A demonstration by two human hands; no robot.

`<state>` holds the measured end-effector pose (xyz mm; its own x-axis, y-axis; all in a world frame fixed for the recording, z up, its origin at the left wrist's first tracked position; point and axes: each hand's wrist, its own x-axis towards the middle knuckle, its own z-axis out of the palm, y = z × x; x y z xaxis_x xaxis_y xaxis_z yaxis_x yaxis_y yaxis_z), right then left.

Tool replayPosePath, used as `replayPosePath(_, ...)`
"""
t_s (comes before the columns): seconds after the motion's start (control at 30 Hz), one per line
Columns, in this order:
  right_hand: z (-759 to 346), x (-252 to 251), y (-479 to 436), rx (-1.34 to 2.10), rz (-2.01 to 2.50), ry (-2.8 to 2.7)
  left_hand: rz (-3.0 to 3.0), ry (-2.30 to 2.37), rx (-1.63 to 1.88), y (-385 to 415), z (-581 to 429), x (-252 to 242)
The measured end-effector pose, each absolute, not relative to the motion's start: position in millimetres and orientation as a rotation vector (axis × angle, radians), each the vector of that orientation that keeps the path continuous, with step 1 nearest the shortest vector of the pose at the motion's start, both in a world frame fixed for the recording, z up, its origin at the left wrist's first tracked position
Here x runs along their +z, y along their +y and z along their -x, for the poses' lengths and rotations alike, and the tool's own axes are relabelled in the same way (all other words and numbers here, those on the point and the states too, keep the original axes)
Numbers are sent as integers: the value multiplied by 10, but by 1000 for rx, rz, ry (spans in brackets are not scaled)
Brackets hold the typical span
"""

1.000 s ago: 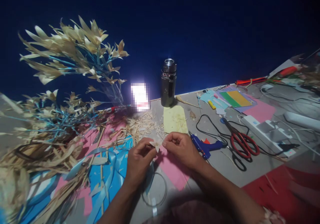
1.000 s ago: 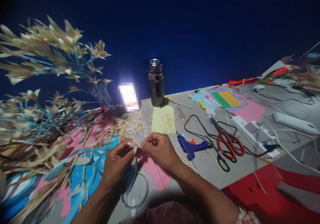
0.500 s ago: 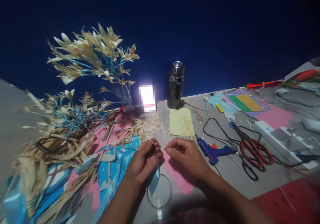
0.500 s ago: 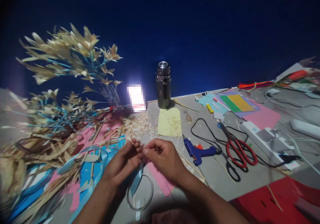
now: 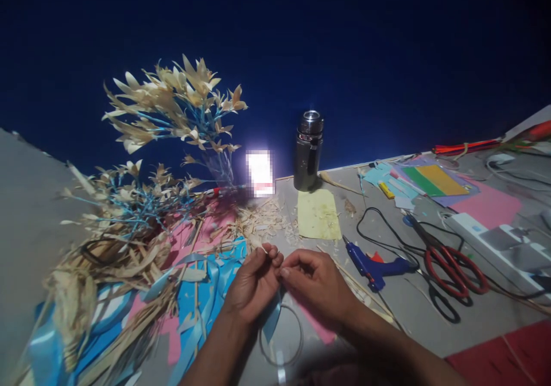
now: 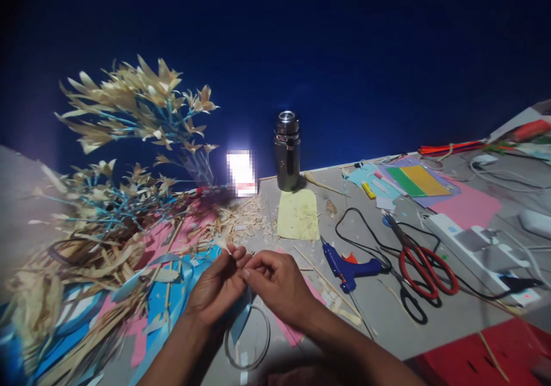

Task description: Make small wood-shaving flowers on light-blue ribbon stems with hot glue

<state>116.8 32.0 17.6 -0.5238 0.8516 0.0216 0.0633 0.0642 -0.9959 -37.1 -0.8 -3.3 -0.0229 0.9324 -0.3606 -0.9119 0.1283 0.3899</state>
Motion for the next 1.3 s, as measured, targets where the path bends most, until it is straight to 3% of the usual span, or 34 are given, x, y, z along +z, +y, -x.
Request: replayPosePath(1.3, -1215, 208, 332, 1488, 1011, -1688, -263, 838, 1502, -32, 339, -39)
